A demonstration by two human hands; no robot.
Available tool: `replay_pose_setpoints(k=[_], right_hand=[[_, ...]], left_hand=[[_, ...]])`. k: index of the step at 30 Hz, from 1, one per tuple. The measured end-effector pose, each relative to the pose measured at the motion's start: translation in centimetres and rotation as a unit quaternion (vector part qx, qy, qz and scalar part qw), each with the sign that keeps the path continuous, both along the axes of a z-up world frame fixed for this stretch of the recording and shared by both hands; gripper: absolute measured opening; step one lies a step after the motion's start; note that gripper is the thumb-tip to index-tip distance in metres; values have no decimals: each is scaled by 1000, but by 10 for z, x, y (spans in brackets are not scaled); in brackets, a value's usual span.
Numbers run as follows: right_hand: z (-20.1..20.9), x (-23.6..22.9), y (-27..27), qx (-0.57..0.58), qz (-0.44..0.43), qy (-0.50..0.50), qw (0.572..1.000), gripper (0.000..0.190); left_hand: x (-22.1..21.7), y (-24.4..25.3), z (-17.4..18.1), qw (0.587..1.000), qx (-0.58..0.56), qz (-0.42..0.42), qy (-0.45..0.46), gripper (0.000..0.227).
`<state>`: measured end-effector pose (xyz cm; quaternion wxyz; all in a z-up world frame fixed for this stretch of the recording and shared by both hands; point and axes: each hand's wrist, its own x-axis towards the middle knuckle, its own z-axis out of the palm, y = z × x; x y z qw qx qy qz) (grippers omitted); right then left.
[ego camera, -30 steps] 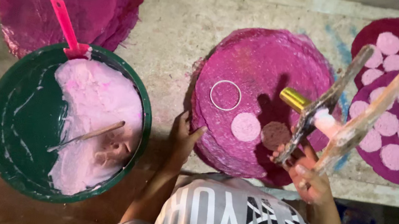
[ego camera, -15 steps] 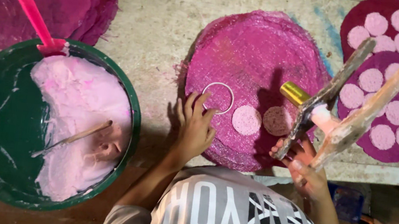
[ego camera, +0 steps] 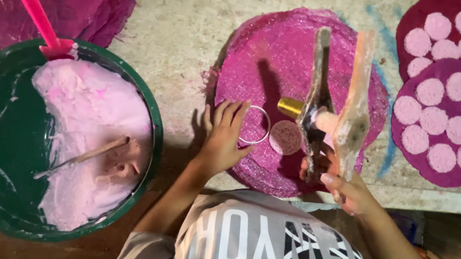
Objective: The person scoops pink dough from a green bowl and uses a manual press to form circular discs on a purple mat. The discs are arranged in rows as they are produced.
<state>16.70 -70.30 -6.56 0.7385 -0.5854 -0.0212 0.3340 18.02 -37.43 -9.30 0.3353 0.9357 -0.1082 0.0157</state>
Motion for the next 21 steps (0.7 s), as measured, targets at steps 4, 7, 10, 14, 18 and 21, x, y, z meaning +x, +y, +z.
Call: replay_pose_setpoints(k=[4, 7, 10, 14, 18, 21], right_hand=[[11, 4, 12, 17, 3, -17, 1000, 82], [14, 4, 11, 15, -2, -9, 1000, 80], [9, 10, 5, -27, 9, -10, 1000, 77], [-1, 30, 0, 18, 130, 71, 989, 89], [13, 46, 7, 93, 254, 237, 933, 80], [49, 77, 13, -75, 309, 242, 917, 80]], left_hand=[[8, 2, -4, 999, 28, 8, 28, 106], [9, -1, -7, 1000, 23, 12, 5, 106], [15, 0, -5, 998, 9, 6, 56, 110], [50, 10, 9, 915, -391, -49, 85, 104], [86, 8, 20, 481, -823, -262, 149, 89], [95, -5, 24, 416, -850, -308, 92, 84]])
